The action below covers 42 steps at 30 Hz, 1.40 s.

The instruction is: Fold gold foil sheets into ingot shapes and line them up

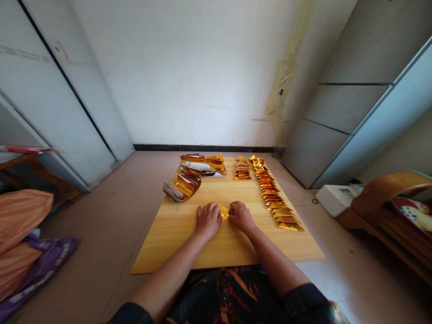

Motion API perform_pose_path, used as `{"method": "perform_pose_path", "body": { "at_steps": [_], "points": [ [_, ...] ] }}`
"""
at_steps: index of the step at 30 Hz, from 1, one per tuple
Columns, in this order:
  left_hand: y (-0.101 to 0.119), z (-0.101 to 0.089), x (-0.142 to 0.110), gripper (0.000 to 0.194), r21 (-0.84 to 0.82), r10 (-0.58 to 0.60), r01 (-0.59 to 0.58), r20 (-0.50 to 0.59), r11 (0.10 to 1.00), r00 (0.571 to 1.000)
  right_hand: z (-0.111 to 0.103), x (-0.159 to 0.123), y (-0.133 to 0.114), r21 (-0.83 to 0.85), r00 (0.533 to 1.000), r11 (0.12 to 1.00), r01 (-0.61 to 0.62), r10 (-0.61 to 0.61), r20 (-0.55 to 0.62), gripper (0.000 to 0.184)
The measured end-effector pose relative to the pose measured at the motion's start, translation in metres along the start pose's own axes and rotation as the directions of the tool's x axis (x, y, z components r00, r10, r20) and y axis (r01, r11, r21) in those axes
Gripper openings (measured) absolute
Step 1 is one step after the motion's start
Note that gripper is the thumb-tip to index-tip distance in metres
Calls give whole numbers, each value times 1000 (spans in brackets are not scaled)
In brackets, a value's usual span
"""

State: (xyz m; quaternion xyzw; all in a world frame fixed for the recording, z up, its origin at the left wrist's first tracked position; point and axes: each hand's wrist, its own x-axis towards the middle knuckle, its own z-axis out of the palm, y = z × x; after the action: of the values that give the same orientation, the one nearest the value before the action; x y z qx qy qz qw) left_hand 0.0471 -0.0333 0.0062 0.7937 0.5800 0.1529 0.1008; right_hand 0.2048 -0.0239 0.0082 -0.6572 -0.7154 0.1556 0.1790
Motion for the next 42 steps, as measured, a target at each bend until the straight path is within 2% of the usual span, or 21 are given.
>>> {"method": "perform_pose_path", "body": {
  "at_steps": [7, 13, 15, 18, 22, 31, 33, 35, 39, 42],
  "points": [
    [0, -2, 1, 5, 2, 7, -7, 11, 1000, 1000, 1, 5, 8, 80, 1000, 997, 10, -10, -7, 21],
    [0, -1, 0, 3, -8, -5, 5, 0, 1000, 1000, -2, 2, -5, 29, 999, 999, -31, 32, -13, 2],
    [0, 0, 0, 4, -9, 0, 0, 0, 1000, 1000, -1, -1, -10, -2, 997, 998, -56, 56, -43, 8],
    [-2, -1, 0, 5, -13, 9, -9, 6, 1000, 1000, -1, -2, -11, -12, 997, 998, -66, 65, -42, 6],
    [-7, -2, 2, 7, -28, 33, -31, 51, 999, 998, -2, 1, -5, 8, 999, 999, -42, 42, -6, 5],
    [-23, -5, 3, 20, -73, 140, -131, 142, 989, 980, 0, 2, 0, 24, 1000, 1000, 7, -7, -12, 10],
    [-24, -5, 4, 24, -76, 154, -146, 98, 986, 983, -3, 0, 0, 10, 998, 998, 66, -66, -11, 15],
    [-23, -4, 4, 27, -66, 193, -192, 3, 979, 981, -5, -3, 0, -16, 992, 992, 123, -123, -11, 17],
    [-20, -2, -1, 28, 10, 325, -328, -178, 945, 929, -4, -9, -3, -81, 988, 986, 148, -151, -32, 16],
    [-17, -3, -5, 25, 74, 369, -362, -217, 929, 904, -2, -12, -7, -119, 988, 982, 144, -150, -44, 18]
  ]
}}
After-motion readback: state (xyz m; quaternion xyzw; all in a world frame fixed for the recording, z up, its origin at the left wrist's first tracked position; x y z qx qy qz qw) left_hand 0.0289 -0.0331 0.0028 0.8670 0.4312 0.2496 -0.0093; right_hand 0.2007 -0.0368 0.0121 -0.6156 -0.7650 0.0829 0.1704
